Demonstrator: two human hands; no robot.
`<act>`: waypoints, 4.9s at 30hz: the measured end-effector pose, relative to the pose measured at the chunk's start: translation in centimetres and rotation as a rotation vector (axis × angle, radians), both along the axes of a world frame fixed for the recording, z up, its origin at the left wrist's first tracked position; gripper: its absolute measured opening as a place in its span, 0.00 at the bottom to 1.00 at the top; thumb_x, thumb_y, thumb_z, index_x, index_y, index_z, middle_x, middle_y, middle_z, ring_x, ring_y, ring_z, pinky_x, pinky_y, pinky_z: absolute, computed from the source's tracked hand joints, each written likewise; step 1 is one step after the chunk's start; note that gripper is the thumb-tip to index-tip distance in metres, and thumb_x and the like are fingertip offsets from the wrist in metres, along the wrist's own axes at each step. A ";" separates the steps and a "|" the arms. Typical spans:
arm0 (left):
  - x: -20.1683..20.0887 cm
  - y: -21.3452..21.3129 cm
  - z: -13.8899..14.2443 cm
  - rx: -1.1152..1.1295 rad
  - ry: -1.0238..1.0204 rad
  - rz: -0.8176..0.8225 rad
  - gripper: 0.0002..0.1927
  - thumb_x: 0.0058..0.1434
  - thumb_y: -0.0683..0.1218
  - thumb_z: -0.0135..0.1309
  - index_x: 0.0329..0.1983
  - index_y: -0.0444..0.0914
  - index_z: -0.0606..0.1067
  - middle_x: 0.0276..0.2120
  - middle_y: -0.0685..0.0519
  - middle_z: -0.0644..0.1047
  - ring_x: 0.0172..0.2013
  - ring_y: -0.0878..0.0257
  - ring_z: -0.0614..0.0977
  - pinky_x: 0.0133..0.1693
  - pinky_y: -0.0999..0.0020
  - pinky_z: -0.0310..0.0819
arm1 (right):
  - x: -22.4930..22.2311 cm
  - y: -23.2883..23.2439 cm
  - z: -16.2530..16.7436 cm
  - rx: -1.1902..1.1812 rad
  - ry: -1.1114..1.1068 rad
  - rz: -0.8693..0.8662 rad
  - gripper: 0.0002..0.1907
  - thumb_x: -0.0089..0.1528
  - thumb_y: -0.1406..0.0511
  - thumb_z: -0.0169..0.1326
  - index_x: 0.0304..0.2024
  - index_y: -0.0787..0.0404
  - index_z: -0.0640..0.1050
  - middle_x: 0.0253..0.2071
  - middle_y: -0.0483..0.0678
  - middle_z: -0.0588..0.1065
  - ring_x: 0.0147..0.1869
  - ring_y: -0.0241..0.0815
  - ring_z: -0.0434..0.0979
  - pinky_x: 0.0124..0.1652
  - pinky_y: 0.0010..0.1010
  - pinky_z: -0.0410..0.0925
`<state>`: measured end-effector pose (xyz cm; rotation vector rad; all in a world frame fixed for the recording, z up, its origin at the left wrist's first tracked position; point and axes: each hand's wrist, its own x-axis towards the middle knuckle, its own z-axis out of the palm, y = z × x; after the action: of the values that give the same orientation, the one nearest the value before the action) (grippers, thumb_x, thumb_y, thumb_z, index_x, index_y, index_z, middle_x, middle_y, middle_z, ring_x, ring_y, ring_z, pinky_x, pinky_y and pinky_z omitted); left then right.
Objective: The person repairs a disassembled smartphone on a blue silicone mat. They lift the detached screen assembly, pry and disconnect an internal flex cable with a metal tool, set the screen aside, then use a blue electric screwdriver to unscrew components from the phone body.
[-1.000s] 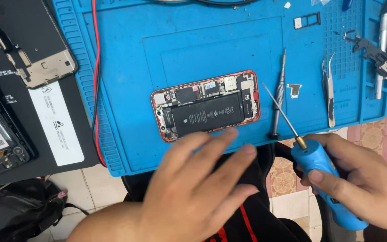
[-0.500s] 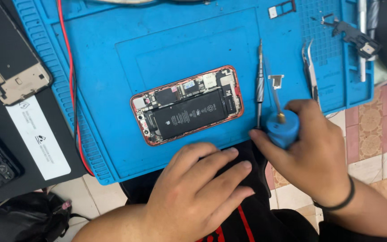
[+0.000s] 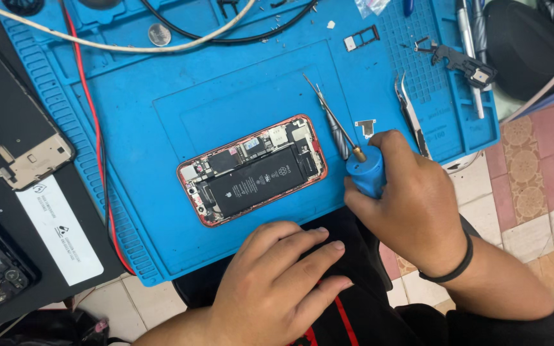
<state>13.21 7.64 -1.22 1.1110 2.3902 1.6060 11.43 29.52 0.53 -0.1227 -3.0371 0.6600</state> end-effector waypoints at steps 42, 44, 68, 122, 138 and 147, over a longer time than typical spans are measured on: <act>0.1 -2.1 0.9 0.035 0.024 0.170 0.20 0.69 0.50 0.62 0.58 0.35 0.73 0.49 0.47 0.76 0.52 0.52 0.78 0.54 0.60 0.74 | -7.6 2.7 4.5 -0.199 -0.406 0.449 0.44 0.54 0.66 0.59 0.74 0.61 0.65 0.42 0.51 0.74 0.42 0.43 0.79 0.40 0.34 0.72; -0.7 -1.2 0.8 0.016 0.053 0.198 0.22 0.67 0.50 0.62 0.58 0.34 0.73 0.50 0.45 0.75 0.53 0.50 0.77 0.55 0.60 0.73 | -5.2 5.6 3.7 -0.063 -0.469 0.416 0.48 0.54 0.66 0.59 0.78 0.59 0.61 0.40 0.49 0.75 0.40 0.40 0.79 0.39 0.33 0.73; -2.3 2.2 -0.9 -0.300 0.069 0.156 0.37 0.60 0.60 0.61 0.70 0.43 0.67 0.62 0.36 0.66 0.63 0.41 0.67 0.67 0.44 0.61 | 3.7 7.8 -2.5 -0.878 -0.588 -0.017 0.22 0.63 0.71 0.56 0.59 0.70 0.70 0.42 0.56 0.80 0.40 0.39 0.82 0.31 0.26 0.73; -1.9 1.5 -1.0 -0.240 -0.009 0.074 0.38 0.58 0.55 0.65 0.70 0.42 0.68 0.67 0.31 0.61 0.65 0.39 0.65 0.66 0.46 0.64 | 2.1 4.8 -1.8 -0.807 -0.641 -0.126 0.20 0.57 0.69 0.57 0.51 0.68 0.72 0.39 0.55 0.82 0.36 0.42 0.84 0.35 0.33 0.79; -6.2 0.4 2.2 -0.214 0.039 0.263 0.14 0.65 0.43 0.59 0.53 0.37 0.78 0.41 0.49 0.77 0.45 0.50 0.79 0.46 0.55 0.75 | 1.6 4.1 -1.6 -0.924 -0.654 -0.048 0.21 0.58 0.71 0.58 0.53 0.68 0.71 0.43 0.53 0.80 0.42 0.37 0.80 0.39 0.30 0.75; -10.3 -1.2 4.1 -0.335 0.070 0.289 0.14 0.57 0.39 0.62 0.48 0.35 0.79 0.38 0.44 0.79 0.43 0.45 0.78 0.45 0.52 0.72 | 1.3 4.4 -1.5 -0.935 -0.603 0.015 0.21 0.58 0.71 0.57 0.54 0.67 0.72 0.43 0.51 0.79 0.42 0.35 0.78 0.39 0.28 0.73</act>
<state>2.88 6.46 2.86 0.8038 2.8340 1.1731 12.70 33.88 -0.99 -0.3661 -2.8704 2.3374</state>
